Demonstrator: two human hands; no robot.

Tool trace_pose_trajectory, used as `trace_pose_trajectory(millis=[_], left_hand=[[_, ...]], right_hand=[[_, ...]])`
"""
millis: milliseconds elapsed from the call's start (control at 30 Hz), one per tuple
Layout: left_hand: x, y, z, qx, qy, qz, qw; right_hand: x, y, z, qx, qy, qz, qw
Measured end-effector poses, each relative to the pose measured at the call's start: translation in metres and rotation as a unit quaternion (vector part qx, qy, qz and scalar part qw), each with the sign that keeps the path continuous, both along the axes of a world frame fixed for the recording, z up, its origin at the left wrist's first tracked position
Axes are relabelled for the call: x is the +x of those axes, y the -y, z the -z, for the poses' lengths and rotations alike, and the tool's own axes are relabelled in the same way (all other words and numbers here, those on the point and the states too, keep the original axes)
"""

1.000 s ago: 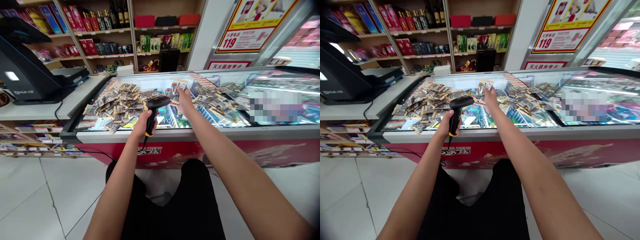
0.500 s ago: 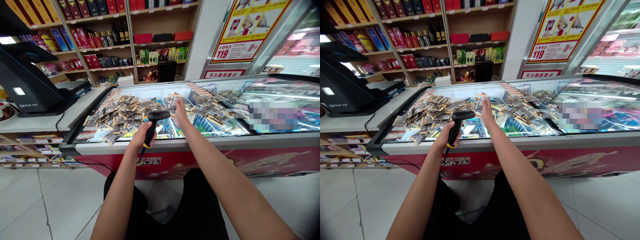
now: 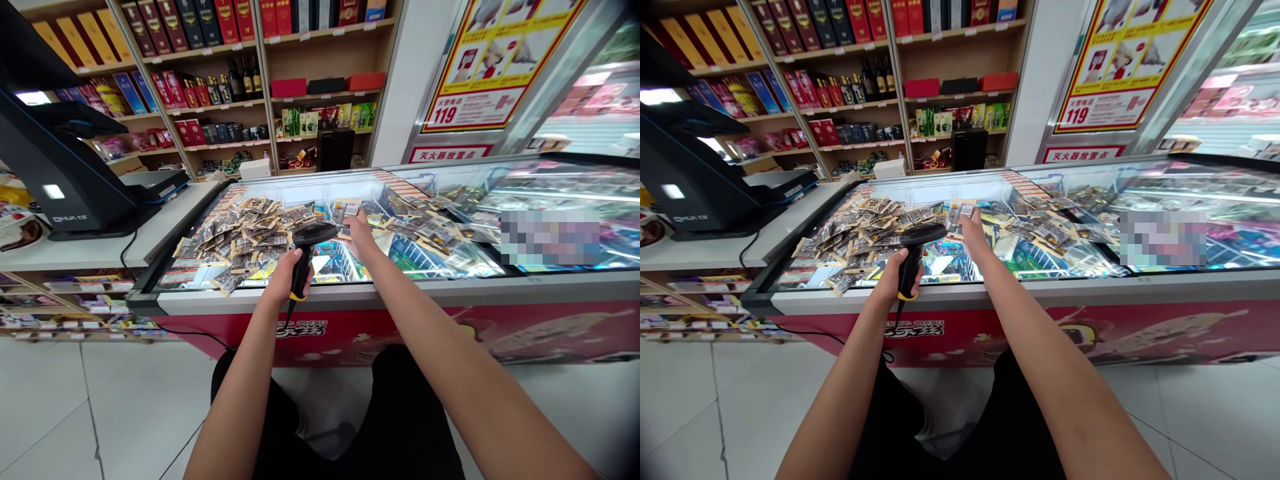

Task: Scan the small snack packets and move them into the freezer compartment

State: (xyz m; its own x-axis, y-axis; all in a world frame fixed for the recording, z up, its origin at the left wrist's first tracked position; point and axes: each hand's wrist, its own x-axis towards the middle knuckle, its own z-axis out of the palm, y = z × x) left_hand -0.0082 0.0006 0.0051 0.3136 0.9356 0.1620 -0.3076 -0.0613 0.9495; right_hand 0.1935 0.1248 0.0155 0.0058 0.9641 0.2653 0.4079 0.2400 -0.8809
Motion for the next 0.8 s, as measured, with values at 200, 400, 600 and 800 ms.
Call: trace_pose_trajectory(millis=[200,400,600,800], left_hand=[[0.002,-0.002,0.004,0.030,0.103,-0.083,0.991],[0.004,-0.001,0.000,0.010,0.130,-0.131,0.983],[0.002,-0.001,0.000,0.009,0.138,-0.139,0.981],[0.001,-0.002,0.000,-0.008,0.093,-0.131,0.987]], right_hand=[[-0.011,-0.007,0.003,-0.020,-0.100,-0.018,0.995],[-0.045,-0.031,-0.020,0.020,0.009,0.013,1.000],[-0.086,-0.039,-0.043,0.025,0.253,0.013,0.967],[-0.044,-0.023,-0.034,0.035,0.363,0.059,0.929]])
